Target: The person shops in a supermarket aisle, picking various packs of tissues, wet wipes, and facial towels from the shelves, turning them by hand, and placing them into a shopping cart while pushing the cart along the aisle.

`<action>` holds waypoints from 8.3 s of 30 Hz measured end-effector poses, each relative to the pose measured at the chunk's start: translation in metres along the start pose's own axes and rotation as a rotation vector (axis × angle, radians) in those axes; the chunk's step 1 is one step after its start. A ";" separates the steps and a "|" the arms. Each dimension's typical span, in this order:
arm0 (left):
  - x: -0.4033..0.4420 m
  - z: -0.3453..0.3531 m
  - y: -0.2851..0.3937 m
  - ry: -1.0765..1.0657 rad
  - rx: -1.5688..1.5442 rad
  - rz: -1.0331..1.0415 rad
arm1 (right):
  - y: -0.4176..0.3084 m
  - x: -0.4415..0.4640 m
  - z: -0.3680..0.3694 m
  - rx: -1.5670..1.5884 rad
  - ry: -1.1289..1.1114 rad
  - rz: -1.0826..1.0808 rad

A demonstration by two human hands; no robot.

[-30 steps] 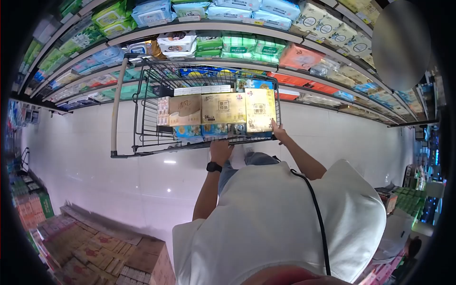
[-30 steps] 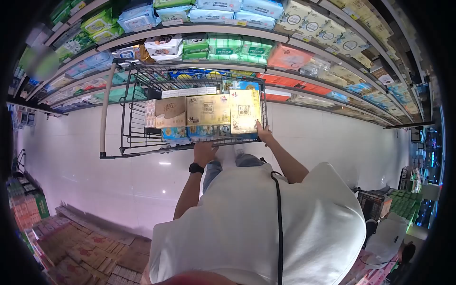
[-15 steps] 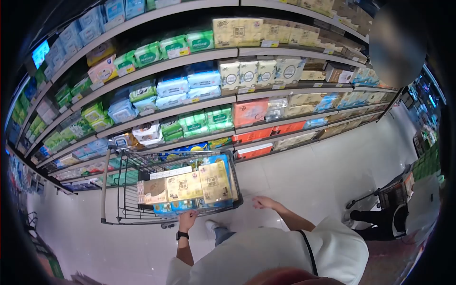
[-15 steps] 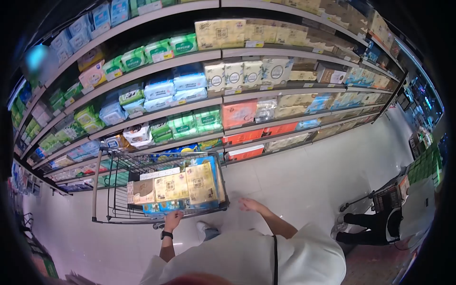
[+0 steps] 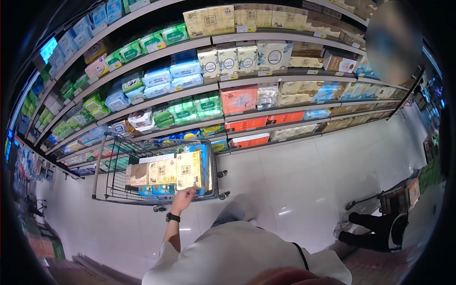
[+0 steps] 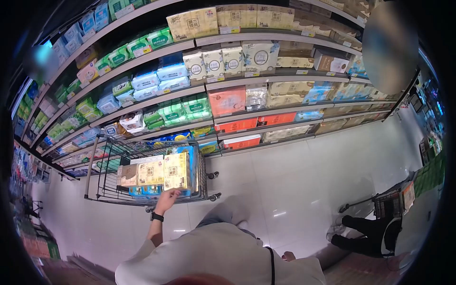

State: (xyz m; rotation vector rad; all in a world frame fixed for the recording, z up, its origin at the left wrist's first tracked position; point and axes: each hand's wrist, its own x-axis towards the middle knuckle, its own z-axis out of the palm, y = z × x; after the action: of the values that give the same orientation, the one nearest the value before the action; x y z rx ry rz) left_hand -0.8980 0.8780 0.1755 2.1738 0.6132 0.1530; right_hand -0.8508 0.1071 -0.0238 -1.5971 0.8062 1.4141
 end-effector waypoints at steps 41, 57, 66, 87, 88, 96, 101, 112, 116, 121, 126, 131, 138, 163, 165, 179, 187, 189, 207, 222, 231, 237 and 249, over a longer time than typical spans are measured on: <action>0.462 -0.212 0.351 0.638 -0.769 1.199 | -0.959 -0.405 0.433 0.434 -0.548 -2.236; 0.240 -0.113 0.368 0.700 -0.632 1.208 | -0.760 -0.377 0.307 0.715 -0.723 -2.135; 0.144 -0.066 0.244 0.539 -0.666 0.331 | -0.674 -0.281 0.327 -0.336 -0.465 -1.660; -0.213 -0.146 -0.060 0.797 -0.470 -0.476 | -0.363 -0.176 0.643 -0.853 -0.816 -0.857; -0.220 -0.154 -0.074 0.774 -0.478 -0.489 | -0.355 -0.172 0.653 -0.858 -0.821 -0.877; -0.182 -0.175 -0.155 0.588 -0.737 -0.345 | -0.360 -0.195 0.718 -0.438 -0.582 -0.317; -0.095 -0.247 -0.177 0.492 -0.714 -0.259 | -0.417 -0.186 0.762 -0.205 -0.722 -0.460; 0.151 -0.399 -0.312 0.459 -0.779 -0.193 | -0.581 -0.108 0.964 -0.348 -0.457 -0.905; 0.197 -0.367 -0.427 0.427 -0.194 -0.342 | -0.586 -0.006 1.009 -0.601 -0.265 -1.046; 0.201 -0.334 -0.468 0.180 -0.002 -0.085 | -0.570 0.045 1.035 -1.024 0.134 -0.914; 0.175 -0.355 -0.431 0.021 0.378 -0.033 | -0.565 0.044 1.030 -1.105 0.235 -1.033; 0.162 -0.347 -0.465 -0.250 0.538 0.092 | -0.547 0.001 1.034 -1.087 0.384 -1.015; 0.161 -0.362 -0.437 -0.325 0.566 0.034 | -0.453 -0.069 1.008 -0.700 0.431 -1.347; 0.147 -0.423 -0.477 -0.225 0.543 0.282 | -0.219 -0.035 0.950 -1.129 0.690 -1.376; 0.144 -0.438 -0.485 -0.196 0.465 0.293 | -0.225 -0.073 0.949 -1.168 0.597 -1.329; 0.132 -0.339 -0.305 0.119 0.279 0.489 | 0.097 0.080 0.546 0.277 0.356 -0.256; 0.094 -0.267 -0.163 0.105 0.290 0.468 | 0.181 0.011 0.447 0.182 0.139 0.151; 0.092 -0.268 -0.142 0.147 0.284 0.477 | 0.145 0.029 0.427 0.178 0.134 0.102; 0.321 -0.346 0.200 0.784 0.166 0.820 | -0.742 -0.341 0.528 -0.105 -0.072 -1.828; 0.498 -0.321 0.282 0.964 0.337 0.513 | -1.023 -0.447 0.605 -0.635 0.354 -2.079; 0.450 -0.295 0.325 1.080 0.051 0.885 | -0.977 -0.462 0.586 -0.012 -0.603 -2.185; 0.352 -0.250 0.353 0.680 -0.652 0.750 | -0.888 -0.461 0.546 0.108 -1.033 -1.871; 0.173 -0.200 0.287 1.514 0.784 0.733 | -0.775 -0.413 0.563 -0.142 -0.786 -2.902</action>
State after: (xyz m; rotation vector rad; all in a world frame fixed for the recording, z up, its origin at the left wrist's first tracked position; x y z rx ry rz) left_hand -0.7032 0.9538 0.5044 2.5787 0.6250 2.4064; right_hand -0.4878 0.9291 0.5054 -0.5139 -1.6679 -0.4216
